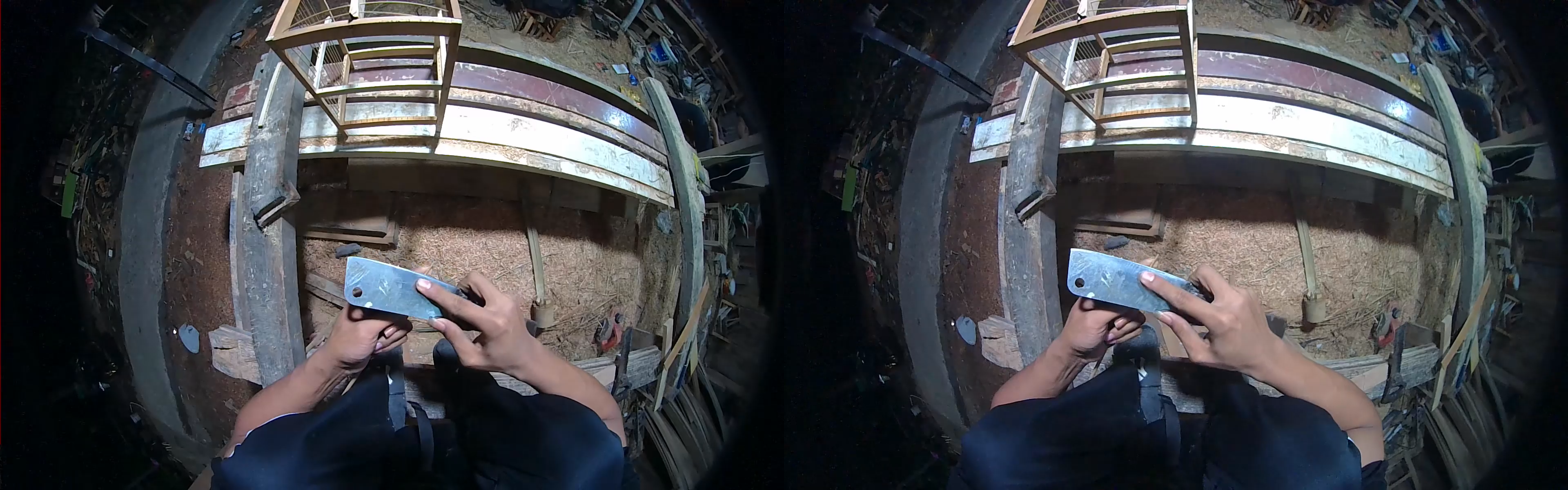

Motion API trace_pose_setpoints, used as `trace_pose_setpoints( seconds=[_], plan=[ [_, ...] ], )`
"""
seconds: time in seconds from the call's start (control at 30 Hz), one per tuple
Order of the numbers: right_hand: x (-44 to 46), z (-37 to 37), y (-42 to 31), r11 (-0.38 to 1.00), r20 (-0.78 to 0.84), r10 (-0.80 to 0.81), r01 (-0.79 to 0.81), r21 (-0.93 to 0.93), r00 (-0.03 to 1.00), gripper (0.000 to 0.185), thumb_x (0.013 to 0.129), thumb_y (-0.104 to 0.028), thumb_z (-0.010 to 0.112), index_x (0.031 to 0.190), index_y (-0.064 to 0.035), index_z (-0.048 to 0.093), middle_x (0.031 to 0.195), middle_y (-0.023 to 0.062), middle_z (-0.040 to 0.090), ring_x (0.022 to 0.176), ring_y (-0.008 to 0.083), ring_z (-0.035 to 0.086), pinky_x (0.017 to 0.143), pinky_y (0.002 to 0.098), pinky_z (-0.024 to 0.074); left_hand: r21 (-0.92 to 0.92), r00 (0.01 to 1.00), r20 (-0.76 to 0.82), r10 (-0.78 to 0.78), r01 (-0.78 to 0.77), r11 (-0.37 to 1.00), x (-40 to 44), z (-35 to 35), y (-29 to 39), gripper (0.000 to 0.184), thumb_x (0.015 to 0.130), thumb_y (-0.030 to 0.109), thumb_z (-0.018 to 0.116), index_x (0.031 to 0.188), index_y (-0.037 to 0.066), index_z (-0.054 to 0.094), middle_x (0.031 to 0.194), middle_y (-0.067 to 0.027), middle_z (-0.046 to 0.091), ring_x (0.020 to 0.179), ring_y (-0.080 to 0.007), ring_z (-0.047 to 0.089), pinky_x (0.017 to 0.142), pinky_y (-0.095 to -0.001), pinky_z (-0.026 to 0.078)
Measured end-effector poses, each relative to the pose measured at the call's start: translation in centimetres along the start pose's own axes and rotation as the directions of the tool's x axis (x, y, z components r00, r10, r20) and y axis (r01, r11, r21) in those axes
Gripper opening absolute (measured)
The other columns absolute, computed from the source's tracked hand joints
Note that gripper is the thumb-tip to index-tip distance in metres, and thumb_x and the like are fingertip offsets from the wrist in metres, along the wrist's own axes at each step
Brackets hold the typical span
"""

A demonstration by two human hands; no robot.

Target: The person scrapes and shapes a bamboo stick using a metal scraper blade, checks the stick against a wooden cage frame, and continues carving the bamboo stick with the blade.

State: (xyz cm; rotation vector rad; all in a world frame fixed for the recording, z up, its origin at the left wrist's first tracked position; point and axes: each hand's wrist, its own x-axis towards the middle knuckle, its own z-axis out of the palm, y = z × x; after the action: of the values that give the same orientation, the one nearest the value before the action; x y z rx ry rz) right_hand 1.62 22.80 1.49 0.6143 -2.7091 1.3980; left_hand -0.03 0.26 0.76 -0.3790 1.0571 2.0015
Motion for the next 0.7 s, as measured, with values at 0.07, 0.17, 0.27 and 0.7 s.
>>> trace_pose_setpoints(
  seconds=[0.07,0.17,0.27,0.7],
  plan=[
    [0.2,-0.2,0.2,1.0,0.011,0.02,-0.02,-0.02,1.0,0.054,0.084,-0.019,0.072,0.137,-0.0262,0.06,0.073,0.0089,0.048,0.05,0.0181,0.05,0.044,0.0337,0.0457,-0.02,0.999,-0.039,0.018,-0.018,1.0,0.2,0.5,0.3,0.021,0.094,-0.001,0.051,0.075,0.007,0.049,0.057,0.0017,0.039,0.045,-0.0062,0.036,0.042,-0.0218,0.026],
    [0.3,-0.5,-0.2,0.999,-0.03,-0.004,0.003,-0.032,1.0,0.054,0.084,-0.02,0.072,0.137,-0.0269,0.06,0.075,0.0091,0.05,0.05,0.0189,0.051,0.044,0.0341,0.0465,-0.005,1.0,-0.002,0.003,-0.003,1.0,-0.1,1.0,0.8,0.014,0.095,0.0,0.05,0.083,0.007,0.05,0.059,0.0018,0.039,0.046,-0.0063,0.037,0.043,-0.0222,0.028],
    [0.2,-0.1,0.2,0.999,-0.026,0.022,-0.023,-0.028,0.999,0.055,0.083,-0.02,0.074,0.136,-0.0266,0.06,0.076,0.0092,0.052,0.051,0.0193,0.053,0.044,0.0343,0.0463,0.028,0.996,-0.061,-0.058,0.06,0.998,0.0,0.8,0.9,0.01,0.096,0.0,0.048,0.09,0.008,0.05,0.06,0.0018,0.038,0.047,-0.007,0.037,0.045,-0.0221,0.03],
    [0.3,0.0,0.1,0.998,0.023,0.055,-0.054,-0.03,0.998,0.056,0.083,-0.018,0.073,0.137,-0.0235,0.06,0.073,0.01,0.049,0.052,0.0208,0.051,0.046,0.036,0.0456,0.032,1.0,-0.013,0.017,-0.017,0.999,0.2,0.7,1.0,0.008,0.094,-0.001,0.053,0.088,0.004,0.054,0.058,0.0,0.043,0.042,-0.0068,0.036,0.041,-0.0229,0.027]
  ],
)
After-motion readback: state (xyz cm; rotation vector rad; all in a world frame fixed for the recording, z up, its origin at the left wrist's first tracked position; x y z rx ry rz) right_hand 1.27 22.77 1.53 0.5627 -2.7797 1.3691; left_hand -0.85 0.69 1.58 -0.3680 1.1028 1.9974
